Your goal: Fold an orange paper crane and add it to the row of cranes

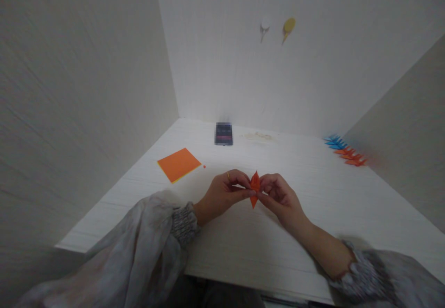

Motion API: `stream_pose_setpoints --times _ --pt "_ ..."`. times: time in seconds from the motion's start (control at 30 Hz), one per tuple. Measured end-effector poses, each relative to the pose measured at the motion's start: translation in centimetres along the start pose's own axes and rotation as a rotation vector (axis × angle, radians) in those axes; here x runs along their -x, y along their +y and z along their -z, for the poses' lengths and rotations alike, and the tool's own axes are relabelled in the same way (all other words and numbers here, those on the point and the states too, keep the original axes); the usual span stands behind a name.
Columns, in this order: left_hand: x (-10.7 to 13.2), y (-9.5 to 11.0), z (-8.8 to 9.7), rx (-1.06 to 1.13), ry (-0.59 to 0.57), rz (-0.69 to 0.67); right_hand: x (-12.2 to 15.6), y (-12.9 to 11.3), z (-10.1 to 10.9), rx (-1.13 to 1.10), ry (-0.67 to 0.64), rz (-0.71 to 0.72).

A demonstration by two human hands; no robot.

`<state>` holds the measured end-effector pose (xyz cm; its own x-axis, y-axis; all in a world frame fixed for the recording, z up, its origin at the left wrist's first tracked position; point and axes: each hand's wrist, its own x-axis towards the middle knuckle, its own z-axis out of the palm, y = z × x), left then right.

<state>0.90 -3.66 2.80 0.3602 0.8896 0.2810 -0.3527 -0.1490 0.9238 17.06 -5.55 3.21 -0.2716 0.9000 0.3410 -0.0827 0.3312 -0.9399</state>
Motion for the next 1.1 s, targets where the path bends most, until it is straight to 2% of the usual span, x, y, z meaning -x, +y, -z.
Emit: stream_pose_setpoints --times 0.13,0.43,0.73,0.93,1.1 --pt "-0.01 0.0 -0.09 0.043 0.025 0.072 -0.06 0.14 -0.07 -0.065 0.036 -0.072" --pt "-0.15 0.12 -0.04 0.027 0.063 0.116 -0.09 0.04 0.0 -0.107 0.038 -0.127" --pt "-0.16 0.17 -0.07 0.037 0.038 0.146 -0.09 0.03 -0.02 -0.083 0.021 -0.132" --pt "-0.07 0.0 0.08 -0.004 -0.025 0.185 0.09 0.09 -0.05 -0.003 0.001 -0.125" --pt "-0.06 0.23 -0.1 0.106 -0.03 0.192 0.16 0.09 -0.09 -0.064 -0.016 -0.127"
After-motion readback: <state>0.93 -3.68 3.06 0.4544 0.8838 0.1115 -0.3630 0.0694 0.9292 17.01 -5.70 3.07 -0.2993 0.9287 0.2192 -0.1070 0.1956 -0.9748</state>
